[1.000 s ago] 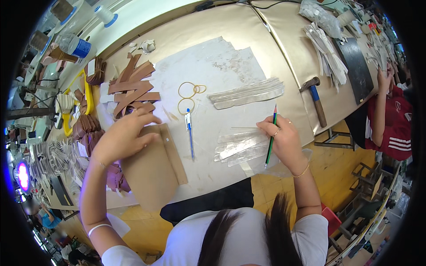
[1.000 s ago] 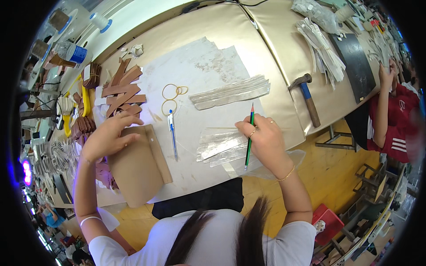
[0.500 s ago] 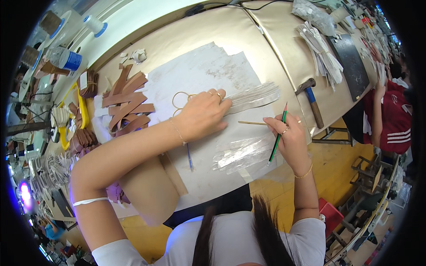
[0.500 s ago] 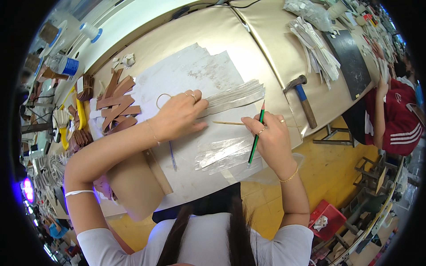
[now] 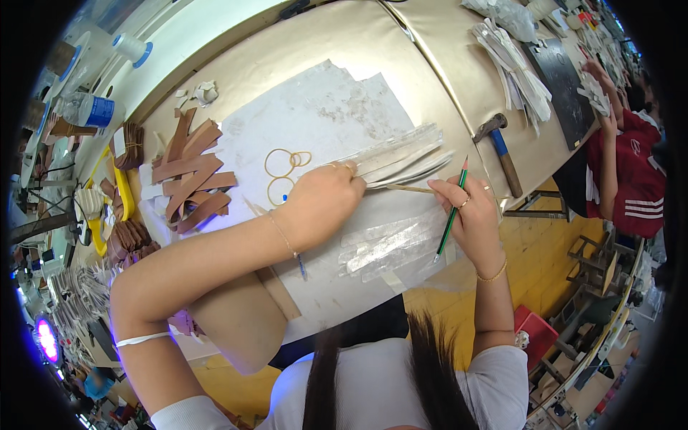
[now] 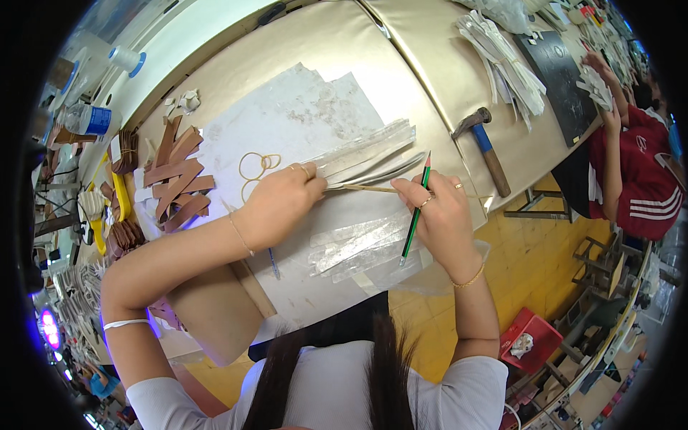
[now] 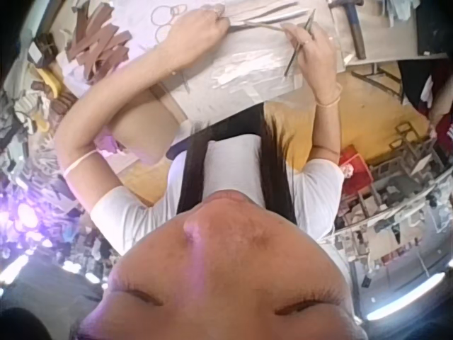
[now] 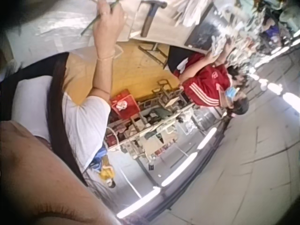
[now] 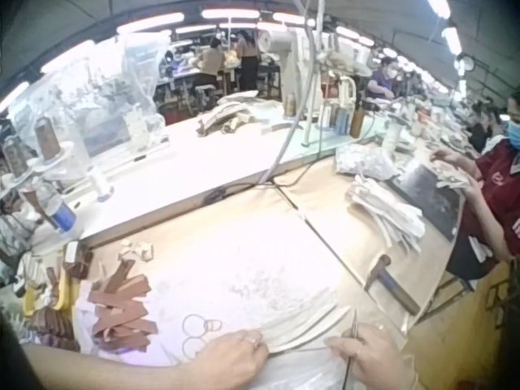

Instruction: The person measures and marks several flat, light-colored material strips on a workbench using a ruler and pencil. They repeatedly align the ruler, draw lines, and reposition the strips to continue marking.

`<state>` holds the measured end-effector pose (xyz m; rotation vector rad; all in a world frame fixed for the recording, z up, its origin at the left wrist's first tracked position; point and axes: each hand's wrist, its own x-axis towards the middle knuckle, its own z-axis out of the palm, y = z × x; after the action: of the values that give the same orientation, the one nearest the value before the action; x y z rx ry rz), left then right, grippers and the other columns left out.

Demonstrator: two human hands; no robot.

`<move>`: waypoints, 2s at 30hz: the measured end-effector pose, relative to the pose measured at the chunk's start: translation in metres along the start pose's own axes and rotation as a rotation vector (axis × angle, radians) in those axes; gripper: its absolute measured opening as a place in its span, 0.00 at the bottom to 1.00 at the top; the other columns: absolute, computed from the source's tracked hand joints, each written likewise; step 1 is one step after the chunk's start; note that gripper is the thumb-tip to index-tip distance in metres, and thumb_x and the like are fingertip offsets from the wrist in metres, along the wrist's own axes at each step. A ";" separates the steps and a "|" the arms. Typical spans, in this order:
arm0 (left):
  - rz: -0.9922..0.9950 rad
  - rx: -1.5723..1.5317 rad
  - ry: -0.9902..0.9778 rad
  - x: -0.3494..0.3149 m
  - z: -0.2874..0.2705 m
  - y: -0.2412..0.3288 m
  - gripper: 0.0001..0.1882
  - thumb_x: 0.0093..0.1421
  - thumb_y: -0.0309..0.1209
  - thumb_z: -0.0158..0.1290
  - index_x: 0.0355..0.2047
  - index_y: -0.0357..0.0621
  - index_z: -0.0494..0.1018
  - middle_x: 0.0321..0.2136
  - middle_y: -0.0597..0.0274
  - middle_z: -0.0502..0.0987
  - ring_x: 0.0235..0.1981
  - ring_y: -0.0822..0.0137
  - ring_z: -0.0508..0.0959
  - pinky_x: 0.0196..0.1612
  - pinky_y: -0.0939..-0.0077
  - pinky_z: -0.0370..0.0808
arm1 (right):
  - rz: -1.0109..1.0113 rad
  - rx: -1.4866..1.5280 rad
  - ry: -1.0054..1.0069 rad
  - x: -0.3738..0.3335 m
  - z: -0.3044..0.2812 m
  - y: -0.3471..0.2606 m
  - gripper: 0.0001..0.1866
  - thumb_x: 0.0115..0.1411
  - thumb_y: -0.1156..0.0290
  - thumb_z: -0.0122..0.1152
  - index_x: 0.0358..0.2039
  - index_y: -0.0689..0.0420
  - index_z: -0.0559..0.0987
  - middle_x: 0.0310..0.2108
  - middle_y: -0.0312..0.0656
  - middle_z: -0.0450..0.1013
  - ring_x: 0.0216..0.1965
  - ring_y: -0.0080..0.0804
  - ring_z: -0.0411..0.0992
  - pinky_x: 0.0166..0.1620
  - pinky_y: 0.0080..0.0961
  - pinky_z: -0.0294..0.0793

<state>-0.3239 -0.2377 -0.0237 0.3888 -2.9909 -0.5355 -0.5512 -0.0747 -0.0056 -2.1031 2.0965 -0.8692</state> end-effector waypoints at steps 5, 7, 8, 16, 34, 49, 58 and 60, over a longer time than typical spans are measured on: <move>-0.209 -0.190 -0.108 -0.003 -0.009 0.005 0.08 0.62 0.30 0.57 0.39 0.39 0.76 0.39 0.53 0.77 0.38 0.50 0.80 0.40 0.57 0.78 | 0.044 -0.008 -0.062 -0.007 -0.003 0.003 0.17 0.55 0.81 0.68 0.45 0.51 0.83 0.34 0.42 0.77 0.34 0.43 0.72 0.39 0.35 0.70; -0.071 -0.121 -0.101 -0.009 -0.006 0.008 0.07 0.60 0.27 0.55 0.37 0.37 0.76 0.38 0.48 0.77 0.38 0.49 0.81 0.40 0.57 0.80 | 0.053 0.004 -0.068 -0.008 -0.003 0.004 0.17 0.55 0.80 0.68 0.45 0.51 0.83 0.34 0.42 0.77 0.34 0.43 0.72 0.39 0.35 0.70; -0.001 -0.087 -0.097 -0.011 -0.004 0.008 0.06 0.59 0.25 0.55 0.35 0.36 0.75 0.38 0.46 0.77 0.38 0.48 0.82 0.40 0.57 0.80 | 0.058 0.010 -0.071 -0.009 -0.004 0.004 0.17 0.55 0.80 0.68 0.45 0.51 0.83 0.34 0.42 0.77 0.34 0.42 0.72 0.39 0.35 0.70; -0.095 -0.155 -0.035 -0.013 0.007 0.010 0.08 0.60 0.30 0.57 0.34 0.38 0.74 0.37 0.52 0.75 0.36 0.51 0.79 0.39 0.58 0.79 | 0.082 0.027 -0.063 -0.013 -0.005 0.006 0.16 0.57 0.80 0.68 0.45 0.52 0.83 0.35 0.43 0.77 0.36 0.42 0.74 0.39 0.35 0.72; -0.371 -0.169 -0.192 -0.005 -0.010 0.011 0.08 0.64 0.30 0.56 0.40 0.39 0.75 0.37 0.49 0.77 0.38 0.47 0.81 0.39 0.54 0.78 | 0.117 0.186 -0.133 -0.002 -0.001 0.003 0.13 0.56 0.72 0.71 0.43 0.56 0.83 0.35 0.44 0.76 0.34 0.42 0.74 0.37 0.34 0.74; -0.137 0.115 -0.293 -0.075 -0.023 0.085 0.27 0.63 0.42 0.58 0.58 0.39 0.72 0.61 0.40 0.70 0.62 0.47 0.71 0.62 0.60 0.68 | -0.296 0.176 -0.315 0.053 0.050 -0.001 0.17 0.46 0.61 0.76 0.34 0.53 0.81 0.30 0.38 0.71 0.33 0.40 0.73 0.36 0.35 0.72; -0.137 0.043 -0.190 -0.061 -0.005 0.085 0.32 0.60 0.48 0.59 0.60 0.43 0.71 0.66 0.32 0.64 0.66 0.39 0.65 0.67 0.48 0.62 | -0.289 0.150 -0.372 0.054 0.055 0.000 0.15 0.50 0.59 0.72 0.31 0.54 0.78 0.30 0.39 0.71 0.33 0.40 0.73 0.38 0.36 0.71; -0.139 0.032 -0.183 -0.060 -0.002 0.084 0.33 0.60 0.48 0.60 0.61 0.43 0.71 0.66 0.31 0.63 0.66 0.38 0.64 0.67 0.47 0.62 | -0.293 0.145 -0.372 0.054 0.056 0.000 0.15 0.50 0.59 0.72 0.31 0.54 0.78 0.30 0.39 0.71 0.33 0.40 0.73 0.37 0.36 0.70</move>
<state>-0.2854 -0.1467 0.0062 0.5842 -3.1674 -0.5644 -0.5325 -0.1444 -0.0342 -2.3113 1.5284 -0.5710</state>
